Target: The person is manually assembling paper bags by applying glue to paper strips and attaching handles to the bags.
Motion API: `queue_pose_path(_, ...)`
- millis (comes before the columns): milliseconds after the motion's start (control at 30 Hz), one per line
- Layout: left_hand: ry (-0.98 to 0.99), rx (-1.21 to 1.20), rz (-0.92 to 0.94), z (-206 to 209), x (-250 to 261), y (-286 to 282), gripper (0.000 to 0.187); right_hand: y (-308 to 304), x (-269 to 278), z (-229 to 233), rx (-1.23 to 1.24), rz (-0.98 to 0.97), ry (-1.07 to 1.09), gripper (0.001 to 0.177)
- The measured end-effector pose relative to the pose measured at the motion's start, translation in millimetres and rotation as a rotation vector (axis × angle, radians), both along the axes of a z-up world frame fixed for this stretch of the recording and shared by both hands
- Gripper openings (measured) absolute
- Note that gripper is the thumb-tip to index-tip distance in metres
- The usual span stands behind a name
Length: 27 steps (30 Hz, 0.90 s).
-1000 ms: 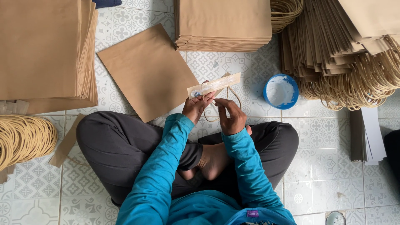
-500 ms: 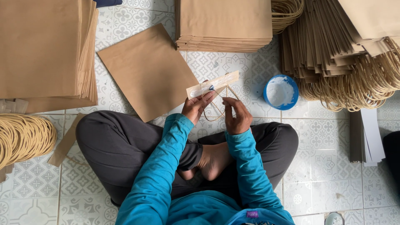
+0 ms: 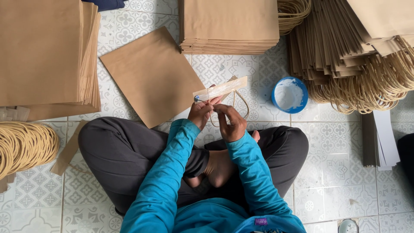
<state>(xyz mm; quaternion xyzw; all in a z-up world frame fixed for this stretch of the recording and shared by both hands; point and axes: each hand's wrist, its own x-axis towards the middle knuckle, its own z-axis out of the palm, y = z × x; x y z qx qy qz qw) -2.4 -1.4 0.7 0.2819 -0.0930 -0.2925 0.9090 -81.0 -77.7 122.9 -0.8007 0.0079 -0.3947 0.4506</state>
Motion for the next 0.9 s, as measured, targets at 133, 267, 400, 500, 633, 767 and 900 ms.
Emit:
queue_pose_path(133, 0.007, 0.035, -0.017, -6, 0, -2, 0.069, -23, -1, -11, -0.045, -0.075, 0.014, 0.027)
queue_pose_path(267, 0.008, 0.035, -0.017, -10, 3, 2, 0.071, -43, -1, -15, -0.063, -0.186, 0.016, 0.027)
queue_pose_path(400, 0.0, 0.015, -0.028, -16, 3, 0, 0.069, -43, -1, -16, -0.091, -0.217, -0.008, 0.027)
queue_pose_path(500, 0.029, -0.008, 0.0, -5, 2, -3, 0.064, -25, -2, -12, -0.089, -0.146, 0.027, 0.027)
queue_pose_path(633, 0.011, -0.003, 0.007, 2, -1, 0, 0.063, 7, -1, 4, -0.041, -0.066, 0.033, 0.027)
queue_pose_path(767, 0.042, -0.006, 0.032, -11, 1, -4, 0.063, -4, -7, 7, 0.043, -0.035, 0.041, 0.027)
queue_pose_path(900, 0.176, -0.066, 0.08, -52, 4, -5, 0.061, -87, -17, -1, 0.065, -0.165, -0.01, 0.021)
